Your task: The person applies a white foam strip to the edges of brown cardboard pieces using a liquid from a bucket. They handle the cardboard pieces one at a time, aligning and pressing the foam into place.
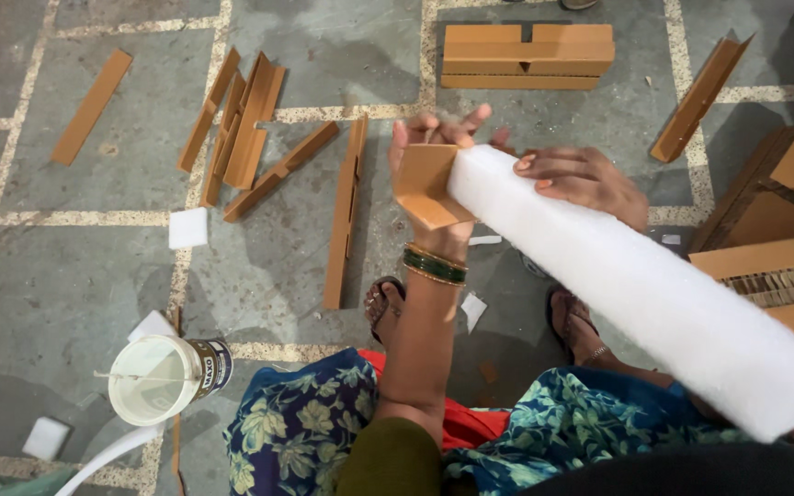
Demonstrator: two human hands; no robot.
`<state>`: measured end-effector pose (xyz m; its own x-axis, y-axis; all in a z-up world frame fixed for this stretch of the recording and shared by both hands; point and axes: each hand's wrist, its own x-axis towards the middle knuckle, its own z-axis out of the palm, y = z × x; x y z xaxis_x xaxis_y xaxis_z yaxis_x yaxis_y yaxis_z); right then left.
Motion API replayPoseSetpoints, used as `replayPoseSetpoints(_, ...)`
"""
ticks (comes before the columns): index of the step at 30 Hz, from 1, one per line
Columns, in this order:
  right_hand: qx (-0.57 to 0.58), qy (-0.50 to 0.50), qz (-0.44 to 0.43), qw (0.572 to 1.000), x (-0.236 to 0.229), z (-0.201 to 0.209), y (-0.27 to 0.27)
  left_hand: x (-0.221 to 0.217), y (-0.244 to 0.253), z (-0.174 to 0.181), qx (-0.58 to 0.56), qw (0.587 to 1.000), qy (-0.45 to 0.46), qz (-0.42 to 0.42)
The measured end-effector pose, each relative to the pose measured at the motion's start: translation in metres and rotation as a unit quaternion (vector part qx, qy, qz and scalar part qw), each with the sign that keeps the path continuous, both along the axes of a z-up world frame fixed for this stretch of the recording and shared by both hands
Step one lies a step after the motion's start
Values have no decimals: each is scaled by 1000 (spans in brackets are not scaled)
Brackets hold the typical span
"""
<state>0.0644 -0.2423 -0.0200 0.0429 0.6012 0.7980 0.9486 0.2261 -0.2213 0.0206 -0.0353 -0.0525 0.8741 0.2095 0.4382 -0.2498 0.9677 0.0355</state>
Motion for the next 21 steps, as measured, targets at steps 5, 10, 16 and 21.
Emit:
replayPoseSetpoints(5,32,9,-26,999,-17,19,8,1,-6,15,-31,995,-95,10)
replayPoseSetpoints(10,119,53,-159,979,-40,18,21,-12,-24,26,123,960,-36,248)
replayPoseSetpoints(16,61,2,-174,983,-38,19,13,-18,-21,41,284,911,-4,299)
replayPoseSetpoints(21,104,65,-91,988,-44,28,17,-18,-10,47,304,917,15,258)
